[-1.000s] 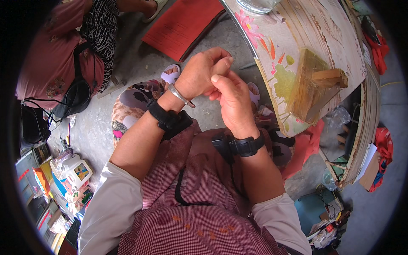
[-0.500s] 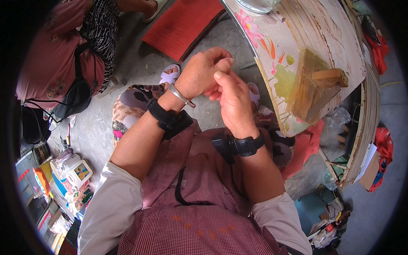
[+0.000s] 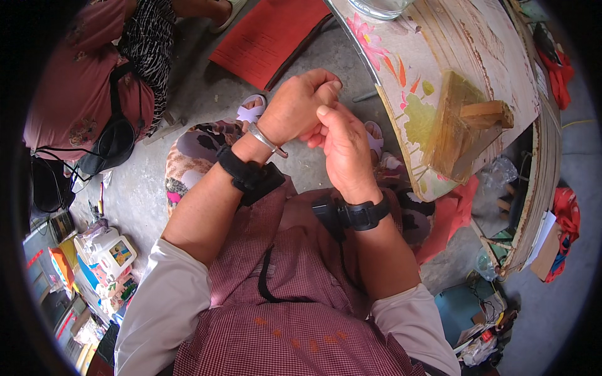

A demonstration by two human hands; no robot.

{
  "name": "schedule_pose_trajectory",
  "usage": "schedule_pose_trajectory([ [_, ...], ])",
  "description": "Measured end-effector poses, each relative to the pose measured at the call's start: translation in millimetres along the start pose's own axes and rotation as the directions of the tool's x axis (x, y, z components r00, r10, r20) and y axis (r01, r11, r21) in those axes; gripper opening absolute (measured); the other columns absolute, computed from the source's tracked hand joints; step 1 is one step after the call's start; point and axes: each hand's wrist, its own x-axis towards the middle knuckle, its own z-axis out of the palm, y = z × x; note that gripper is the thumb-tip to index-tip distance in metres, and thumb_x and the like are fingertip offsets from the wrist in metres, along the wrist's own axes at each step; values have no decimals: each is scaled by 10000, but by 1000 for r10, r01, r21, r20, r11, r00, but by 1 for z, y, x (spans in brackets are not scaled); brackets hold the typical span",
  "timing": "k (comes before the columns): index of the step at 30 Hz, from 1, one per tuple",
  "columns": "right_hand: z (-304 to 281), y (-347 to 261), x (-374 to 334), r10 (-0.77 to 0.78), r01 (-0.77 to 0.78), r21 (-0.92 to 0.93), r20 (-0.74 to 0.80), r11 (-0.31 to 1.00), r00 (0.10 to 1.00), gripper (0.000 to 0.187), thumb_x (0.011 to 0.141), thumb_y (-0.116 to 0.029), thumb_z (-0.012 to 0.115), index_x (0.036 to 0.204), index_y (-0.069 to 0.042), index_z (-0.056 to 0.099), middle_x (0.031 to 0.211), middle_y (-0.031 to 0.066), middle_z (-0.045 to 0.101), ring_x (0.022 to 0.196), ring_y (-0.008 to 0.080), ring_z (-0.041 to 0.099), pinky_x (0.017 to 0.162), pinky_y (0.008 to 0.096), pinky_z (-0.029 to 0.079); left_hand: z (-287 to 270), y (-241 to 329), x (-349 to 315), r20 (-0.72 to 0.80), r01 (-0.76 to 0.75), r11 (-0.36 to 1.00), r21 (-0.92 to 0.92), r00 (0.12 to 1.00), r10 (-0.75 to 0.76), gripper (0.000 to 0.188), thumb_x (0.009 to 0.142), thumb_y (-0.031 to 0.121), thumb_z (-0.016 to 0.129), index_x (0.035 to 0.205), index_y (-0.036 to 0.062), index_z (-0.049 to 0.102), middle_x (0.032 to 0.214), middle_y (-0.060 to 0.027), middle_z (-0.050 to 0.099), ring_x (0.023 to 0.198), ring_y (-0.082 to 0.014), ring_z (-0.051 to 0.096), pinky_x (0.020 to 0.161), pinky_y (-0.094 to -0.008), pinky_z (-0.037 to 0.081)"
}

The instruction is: Assembling and wrapping small items in a shared workshop environment.

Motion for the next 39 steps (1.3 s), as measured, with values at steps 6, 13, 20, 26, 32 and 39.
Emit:
schedule_pose_trajectory([
  [6,0,-1,0,2,-2,15,12,1000,1000,209,794,-218,472,857,-28,532,706,30,541,619,102,500,558,214,375,0,0,0,-2,-3,1000,-30,1000,3,246,812,219,455,879,-1,543,527,-65,531,401,-120,492,383,-256,391],
  [13,0,-2,-1,3,-3,-1,13,1000,1000,190,772,-206,511,854,-36,533,715,23,542,626,94,500,573,210,378,-1,0,-1,-7,-33,999,2,999,33,267,801,248,471,861,1,550,537,-81,535,431,-136,502,410,-265,403],
  [20,0,-1,-1,2,-2,-6,0,1000,1000,193,766,-207,517,861,-40,529,710,19,537,622,93,500,574,211,378,-2,3,-3,25,-20,1000,-20,999,20,269,789,258,496,851,3,551,531,-79,534,436,-133,503,411,-261,402],
  [26,0,-1,0,-2,2,-1,-17,1000,1000,208,790,-222,468,868,-37,525,699,23,539,613,100,508,556,211,379,-1,6,-3,42,28,999,-31,999,-26,234,798,223,497,862,2,544,518,-50,530,395,-97,474,377,-235,377],
  [32,2,-2,-1,-7,7,-23,-16,1000,1000,247,807,-247,428,888,-33,521,696,28,546,617,104,516,553,213,381,1,0,-1,-4,-31,999,-32,1000,31,209,814,199,479,866,5,538,503,-32,517,360,-78,446,332,-217,341],
  [39,0,-1,0,-1,1,-8,11,1000,1000,254,809,-238,424,898,-21,522,719,37,551,630,109,518,558,214,382,0,2,0,-16,-27,1000,-10,1000,27,217,813,204,470,866,6,541,497,-44,514,362,-88,452,339,-234,354],
])
